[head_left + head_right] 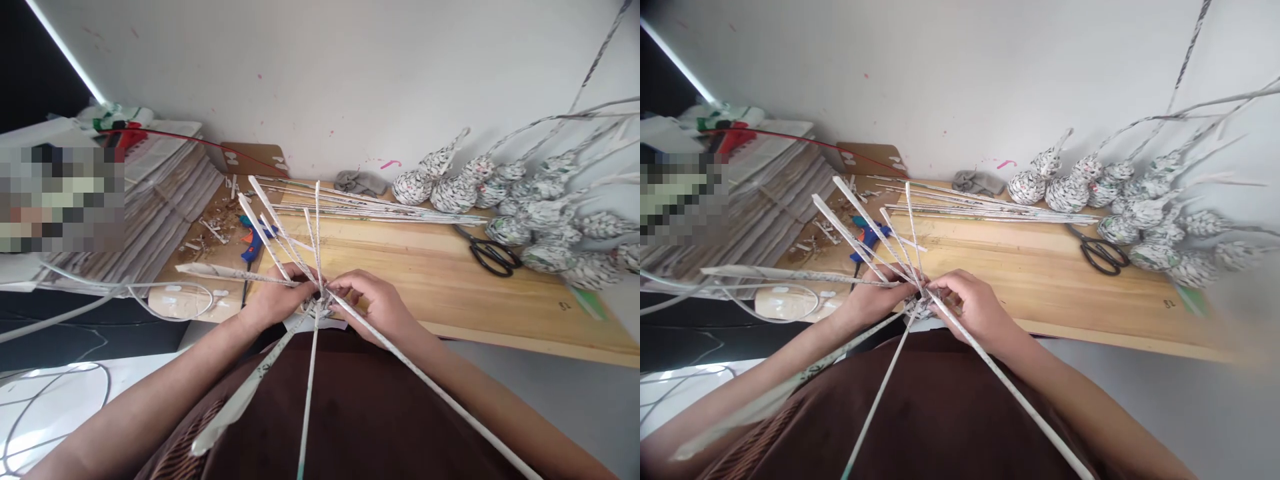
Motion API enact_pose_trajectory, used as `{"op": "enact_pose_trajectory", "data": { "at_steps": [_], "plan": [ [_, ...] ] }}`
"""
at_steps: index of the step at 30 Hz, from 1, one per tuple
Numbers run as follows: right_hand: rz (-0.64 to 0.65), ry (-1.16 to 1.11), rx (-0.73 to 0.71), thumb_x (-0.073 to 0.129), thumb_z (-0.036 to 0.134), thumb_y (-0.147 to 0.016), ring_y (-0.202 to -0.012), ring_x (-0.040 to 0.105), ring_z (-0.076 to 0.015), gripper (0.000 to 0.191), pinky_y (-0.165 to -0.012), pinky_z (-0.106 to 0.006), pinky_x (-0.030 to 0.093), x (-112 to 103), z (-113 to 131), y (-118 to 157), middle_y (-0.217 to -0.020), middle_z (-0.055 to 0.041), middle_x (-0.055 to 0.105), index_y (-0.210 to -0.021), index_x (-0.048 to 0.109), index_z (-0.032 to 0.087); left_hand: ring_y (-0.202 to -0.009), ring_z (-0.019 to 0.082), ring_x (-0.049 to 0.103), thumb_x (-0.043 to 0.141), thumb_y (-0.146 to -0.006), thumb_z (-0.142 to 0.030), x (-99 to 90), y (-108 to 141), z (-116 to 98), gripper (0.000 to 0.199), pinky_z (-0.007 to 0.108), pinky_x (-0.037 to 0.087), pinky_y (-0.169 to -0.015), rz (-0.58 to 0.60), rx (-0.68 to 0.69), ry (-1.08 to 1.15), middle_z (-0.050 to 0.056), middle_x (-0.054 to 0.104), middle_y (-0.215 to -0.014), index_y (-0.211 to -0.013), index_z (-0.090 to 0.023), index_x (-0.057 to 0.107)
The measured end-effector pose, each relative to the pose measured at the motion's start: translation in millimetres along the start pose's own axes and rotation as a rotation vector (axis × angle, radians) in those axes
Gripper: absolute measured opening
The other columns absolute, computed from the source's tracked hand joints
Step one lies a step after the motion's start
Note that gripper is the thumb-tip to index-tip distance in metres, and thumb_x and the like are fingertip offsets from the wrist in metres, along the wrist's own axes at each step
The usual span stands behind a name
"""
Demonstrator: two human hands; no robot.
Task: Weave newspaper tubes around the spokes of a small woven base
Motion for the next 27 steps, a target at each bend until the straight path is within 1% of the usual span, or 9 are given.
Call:
{"op": "enact_pose_trajectory", "data": {
  "at_steps": [3, 8, 10, 14, 17, 20, 23, 25, 27],
  "plan": [
    [-0.074, 0.051, -0.122, 0.066, 0.023, -0.09, -0.08, 0.068, -0.0167, 0.009, -0.073, -0.028, 0.054, 4.7, 4.6, 0.3, -0.092, -0.0061, 0.073, -0.096, 0.073, 0.023, -0.082, 0.022, 0.074, 0.069, -0.08, -0.028, -2.3, 1.0, -1.9, 0.013, 0.032, 0.057, -0.079, -0.033, -0.001, 0.001, 0.005, 0.079, -0.083, -0.08, -0.018, 0.077],
    [-0.05, 0.177, -0.328, 0.059, 0.016, -0.09, -0.091, 0.07, -0.0188, 0.02, -0.083, -0.03, 0.056, 10.1, 5.0, -4.8, -0.102, -0.0086, 0.073, -0.1, 0.074, 0.024, -0.079, 0.022, 0.073, 0.07, -0.079, -0.028, -6.3, 1.1, 5.4, 0.014, 0.032, 0.057, -0.077, -0.098, -0.028, 0.041, 0.006, 0.079, -0.082, -0.08, -0.017, 0.077],
    [-0.03, 0.21, -0.341, 0.059, 0.016, -0.089, -0.09, 0.07, -0.019, 0.02, -0.083, -0.03, 0.056, 10.5, 2.9, -6.4, -0.102, -0.0086, 0.073, -0.099, 0.073, 0.025, -0.079, 0.021, 0.073, 0.07, -0.079, -0.029, -7.4, 0.3, 11.1, 0.015, 0.032, 0.057, -0.078, -0.131, -0.034, 0.063, 0.006, 0.079, -0.082, -0.08, -0.016, 0.077],
    [-0.084, 0.154, -0.248, 0.059, 0.015, -0.088, -0.086, 0.068, -0.0189, 0.014, -0.078, -0.029, 0.056, 9.2, -1.2, -7.2, -0.094, -0.0082, 0.07, -0.087, 0.069, 0.023, -0.077, 0.022, 0.073, 0.072, -0.077, -0.03, -7.8, -1.6, 21.1, 0.016, 0.032, 0.057, -0.076, -0.194, -0.055, 0.091, 0.007, 0.079, -0.081, -0.079, -0.015, 0.076],
    [-0.039, 0.236, -0.329, 0.058, 0.016, -0.089, -0.094, 0.067, -0.0204, 0.013, -0.085, -0.032, 0.055, 14.5, -0.4, -4.6, -0.104, -0.0106, 0.069, -0.087, 0.069, 0.023, -0.079, 0.021, 0.072, 0.07, -0.08, -0.029, -7.0, -1.9, 23.8, 0.015, 0.032, 0.056, -0.077, -0.224, -0.046, 0.045, 0.006, 0.079, -0.083, -0.082, -0.017, 0.077],
    [0.04, 0.296, -0.407, 0.057, 0.017, -0.092, -0.1, 0.065, -0.0212, 0.016, -0.089, -0.034, 0.054, 17.6, -4.2, -4.1, -0.11, -0.0125, 0.069, -0.096, 0.071, 0.022, -0.083, 0.022, 0.072, 0.067, -0.082, -0.028, -6.8, -1.0, 23.4, 0.015, 0.033, 0.056, -0.081, -0.233, -0.023, -0.032, 0.006, 0.079, -0.086, -0.085, -0.018, 0.077],
    [0.078, 0.167, -0.323, 0.057, 0.022, -0.095, -0.1, 0.066, -0.0207, 0.018, -0.089, -0.034, 0.054, 10.7, -11.9, -9.9, -0.11, -0.0116, 0.07, -0.103, 0.073, 0.023, -0.086, 0.022, 0.073, 0.064, -0.085, -0.027, -7.1, 0.3, 20.7, 0.016, 0.032, 0.056, -0.082, -0.22, 0.023, -0.097, 0.006, 0.079, -0.087, -0.085, -0.018, 0.076],
    [0.11, 0.015, -0.143, 0.058, 0.028, -0.096, -0.095, 0.068, -0.0199, 0.018, -0.084, -0.033, 0.055, 4.6, -17.9, -16.4, -0.103, -0.0097, 0.073, -0.102, 0.074, 0.022, -0.086, 0.022, 0.073, 0.061, -0.086, -0.027, -6.9, 0.7, 19.6, 0.017, 0.032, 0.056, -0.081, -0.198, 0.027, -0.118, 0.006, 0.078, -0.086, -0.085, -0.018, 0.076],
    [0.163, -0.124, 0.101, 0.059, 0.038, -0.095, -0.08, 0.068, -0.0183, 0.026, -0.071, -0.03, 0.054, 2.1, -23.7, -21.8, -0.088, -0.0074, 0.074, -0.095, 0.076, 0.019, -0.085, 0.022, 0.073, 0.06, -0.086, -0.028, -7.1, 0.5, 19.8, 0.018, 0.032, 0.056, -0.081, -0.194, 0.002, -0.127, 0.005, 0.078, -0.085, -0.085, -0.019, 0.076]
  ]
}}
Point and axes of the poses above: each hand's wrist, its own y-axis away from the middle knuckle, its own x-axis out of the palm, z = x × y, the point moved 4 cm from there along -y, towards the middle knuckle
